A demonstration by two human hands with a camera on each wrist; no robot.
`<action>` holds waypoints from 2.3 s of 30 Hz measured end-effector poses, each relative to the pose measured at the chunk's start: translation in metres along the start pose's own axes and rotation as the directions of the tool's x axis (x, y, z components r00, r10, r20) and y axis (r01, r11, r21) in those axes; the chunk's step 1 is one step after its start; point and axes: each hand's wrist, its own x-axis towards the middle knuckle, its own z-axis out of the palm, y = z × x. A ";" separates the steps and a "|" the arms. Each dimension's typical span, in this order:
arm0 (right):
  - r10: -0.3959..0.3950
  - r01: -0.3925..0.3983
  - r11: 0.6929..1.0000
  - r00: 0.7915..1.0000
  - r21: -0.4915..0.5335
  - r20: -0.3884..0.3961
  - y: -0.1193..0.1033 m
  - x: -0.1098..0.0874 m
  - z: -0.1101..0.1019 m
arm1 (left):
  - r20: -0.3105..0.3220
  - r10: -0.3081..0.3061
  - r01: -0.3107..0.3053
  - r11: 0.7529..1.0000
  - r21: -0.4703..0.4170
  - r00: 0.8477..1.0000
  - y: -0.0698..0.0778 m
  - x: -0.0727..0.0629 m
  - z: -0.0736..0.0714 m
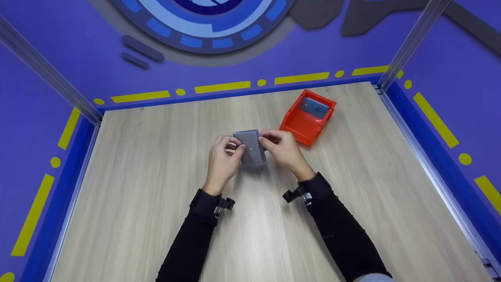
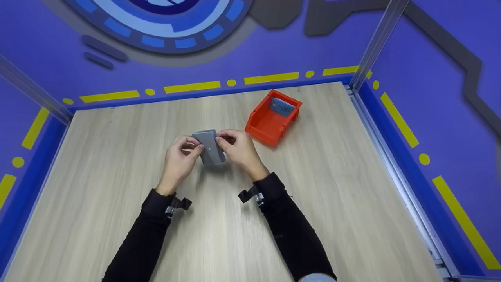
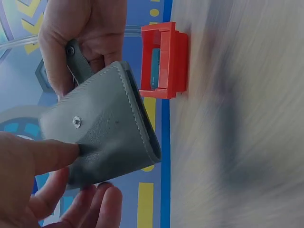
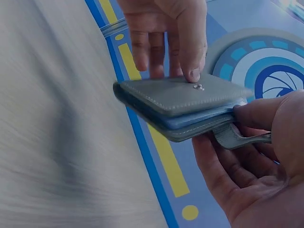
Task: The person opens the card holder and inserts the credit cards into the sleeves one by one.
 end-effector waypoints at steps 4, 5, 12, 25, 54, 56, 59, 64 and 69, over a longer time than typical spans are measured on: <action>0.005 -0.005 0.999 1.000 -0.041 -0.004 -0.002 -0.001 -0.001 | 0.026 0.021 -0.022 1.000 0.020 0.999 0.001 0.000 0.002; 0.011 -0.011 0.999 1.000 -0.048 0.000 -0.002 -0.001 -0.001 | 0.027 0.021 -0.022 1.000 0.022 0.999 0.001 -0.001 0.002; 0.041 -0.037 0.990 0.999 -0.134 0.027 -0.005 -0.002 -0.006 | 0.017 0.025 -0.025 1.000 0.007 1.000 0.000 0.000 0.002; -0.244 0.196 0.895 0.967 -0.400 -0.074 -0.011 -0.007 -0.006 | 0.016 0.030 -0.030 0.999 0.023 0.999 -0.002 0.000 -0.001; 0.050 -0.079 0.943 0.994 -0.323 -0.096 -0.010 -0.004 -0.020 | 0.078 -0.027 0.021 0.997 0.080 0.997 -0.009 0.002 -0.008; 0.070 -0.095 0.943 0.994 -0.319 -0.089 -0.005 -0.005 -0.018 | 0.111 -0.054 0.041 0.992 0.117 0.992 -0.010 0.001 -0.008; 0.104 -0.123 0.943 0.992 -0.311 -0.076 0.002 -0.006 -0.017 | 0.152 -0.091 0.062 0.981 0.186 0.984 -0.010 0.001 -0.008; 0.143 -0.158 0.944 0.987 -0.289 -0.072 0.014 -0.006 -0.013 | 0.155 -0.116 0.074 0.965 0.253 0.981 -0.014 0.001 -0.011; 0.163 -0.171 0.947 0.985 -0.273 -0.053 0.026 -0.006 -0.010 | 0.160 -0.113 0.063 0.955 0.288 0.981 -0.016 0.001 -0.014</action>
